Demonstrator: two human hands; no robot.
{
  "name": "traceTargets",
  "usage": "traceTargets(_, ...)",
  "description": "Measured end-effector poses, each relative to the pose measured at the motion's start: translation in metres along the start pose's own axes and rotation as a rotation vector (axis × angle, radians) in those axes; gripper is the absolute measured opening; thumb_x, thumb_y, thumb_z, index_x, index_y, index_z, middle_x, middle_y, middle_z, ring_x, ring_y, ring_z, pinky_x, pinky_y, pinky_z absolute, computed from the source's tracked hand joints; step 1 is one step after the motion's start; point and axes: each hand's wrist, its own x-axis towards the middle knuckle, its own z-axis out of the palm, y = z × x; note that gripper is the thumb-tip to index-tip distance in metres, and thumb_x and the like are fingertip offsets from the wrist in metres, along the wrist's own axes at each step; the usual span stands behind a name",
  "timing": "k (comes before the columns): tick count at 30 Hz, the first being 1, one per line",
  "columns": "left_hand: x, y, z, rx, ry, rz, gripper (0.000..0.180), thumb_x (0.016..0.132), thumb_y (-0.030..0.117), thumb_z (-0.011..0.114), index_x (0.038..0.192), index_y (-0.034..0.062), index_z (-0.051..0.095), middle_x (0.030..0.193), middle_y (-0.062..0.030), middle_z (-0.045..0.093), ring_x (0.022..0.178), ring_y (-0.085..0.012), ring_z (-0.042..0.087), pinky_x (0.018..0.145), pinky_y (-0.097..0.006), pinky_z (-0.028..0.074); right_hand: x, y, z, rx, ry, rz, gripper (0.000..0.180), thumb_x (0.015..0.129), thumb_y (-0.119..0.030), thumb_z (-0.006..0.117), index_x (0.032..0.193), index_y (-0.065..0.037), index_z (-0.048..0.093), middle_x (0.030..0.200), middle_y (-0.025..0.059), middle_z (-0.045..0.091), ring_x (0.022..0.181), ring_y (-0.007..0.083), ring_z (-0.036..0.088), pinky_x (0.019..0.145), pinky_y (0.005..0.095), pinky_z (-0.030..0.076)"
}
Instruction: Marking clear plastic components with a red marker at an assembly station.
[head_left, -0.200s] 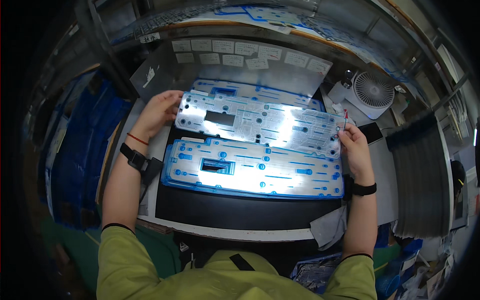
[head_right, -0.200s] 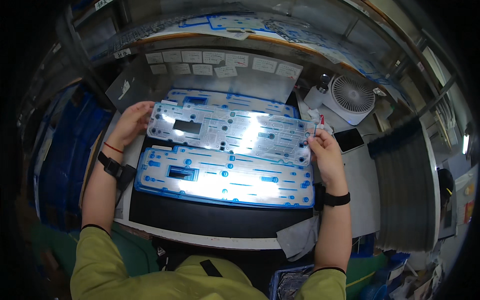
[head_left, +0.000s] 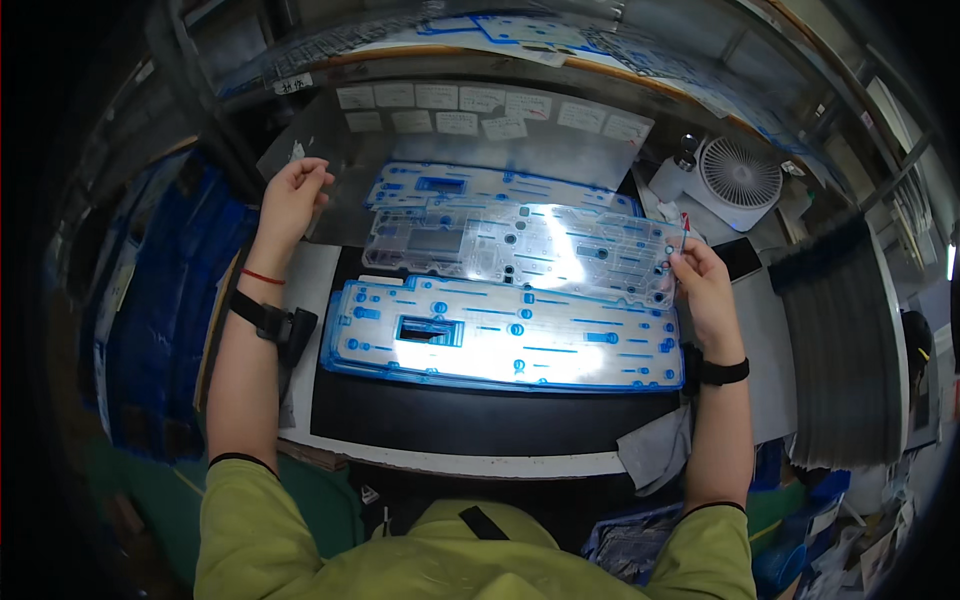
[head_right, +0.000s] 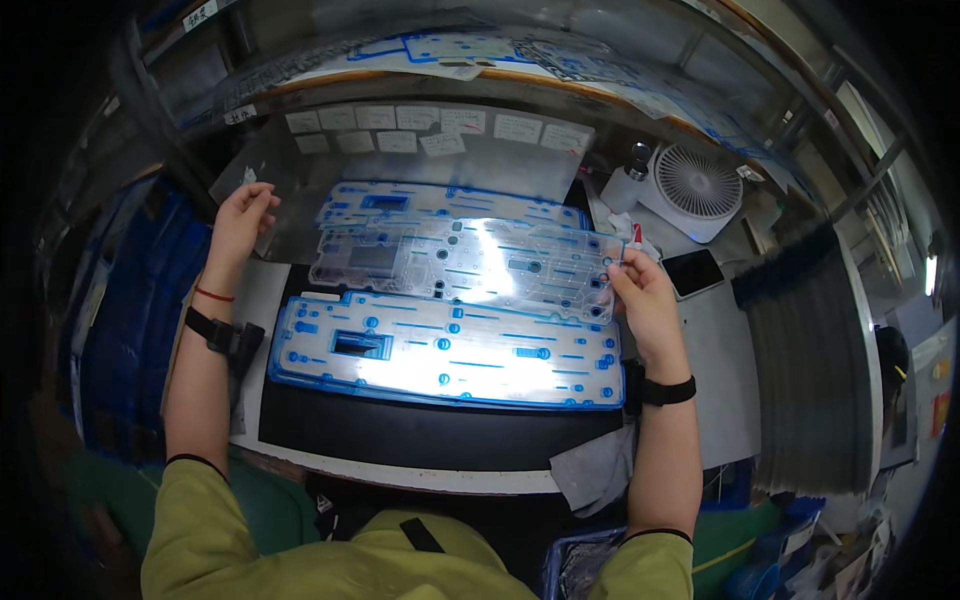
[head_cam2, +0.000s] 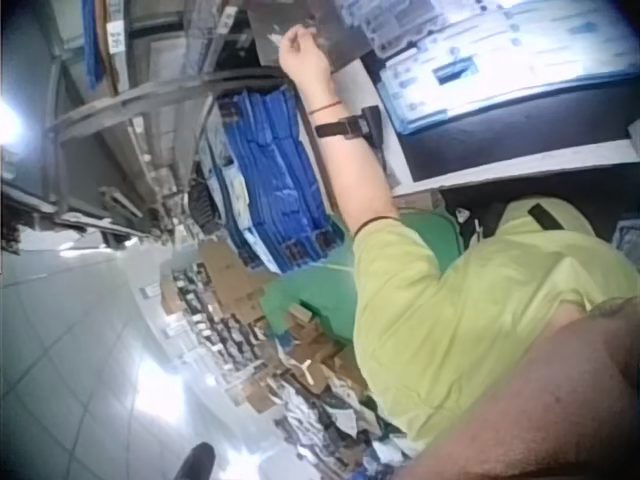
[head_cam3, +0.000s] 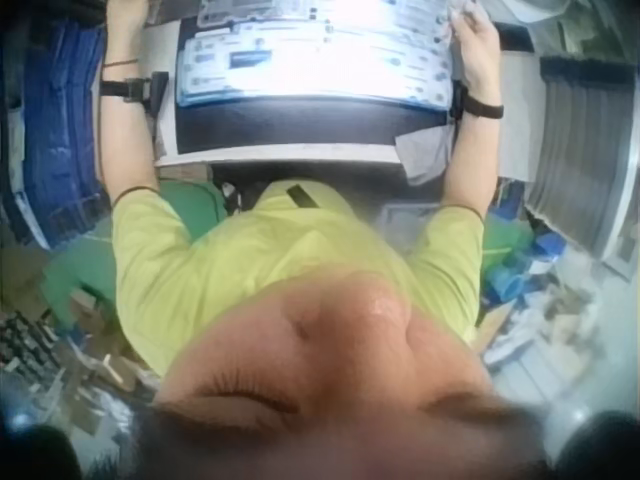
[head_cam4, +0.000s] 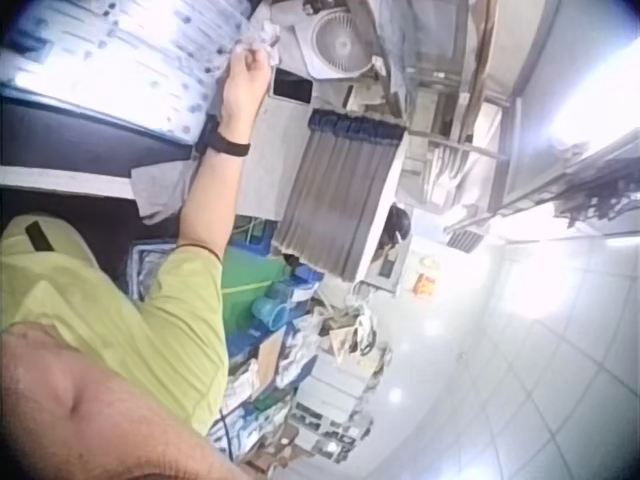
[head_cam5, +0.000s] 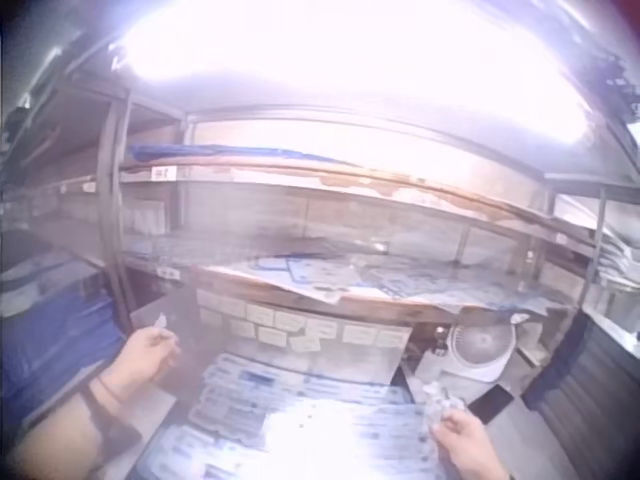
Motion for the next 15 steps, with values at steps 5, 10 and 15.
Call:
traceTargets(5,-0.018,0.016,0.023,-0.445,0.066,-0.138,0.021,0.096,0.023,0.058,0.111,0.0078,0.063,0.092,0.0012,0.065,0.072,-0.0074,0.057,0.063,-0.02,0.044,-0.003,-0.005,0.003,-0.027,-0.025,-0.024,0.019,0.097,-0.011,0.056,0.114,-0.005,0.06,0.085,-0.0023,0.064,0.069,0.0039,0.059,0.058,0.0171,0.041)
traceTargets(10,-0.002,0.012,-0.037,-0.94,-0.023,-0.236,0.016,0.095,0.017,0.058,0.107,0.0063,0.061,0.089,-0.0005,0.062,0.073,-0.0087,0.055,0.06,-0.02,0.043,-0.002,-0.008,0.008,-0.068,-0.038,-0.047,0.021,0.096,-0.012,0.058,0.115,-0.004,0.061,0.085,-0.002,0.064,0.069,0.0036,0.058,0.058,0.018,0.042)
traceTargets(15,-0.055,0.117,-0.071,-0.984,-0.262,0.116,0.014,0.097,0.013,0.054,0.106,0.0048,0.059,0.089,0.0001,0.057,0.074,-0.0087,0.05,0.061,-0.02,0.041,-0.002,0.004,-0.007,-0.337,-0.084,0.005,0.032,0.093,-0.014,0.064,0.121,0.0,0.06,0.083,-0.0009,0.062,0.068,0.0061,0.056,0.061,0.0205,0.044)
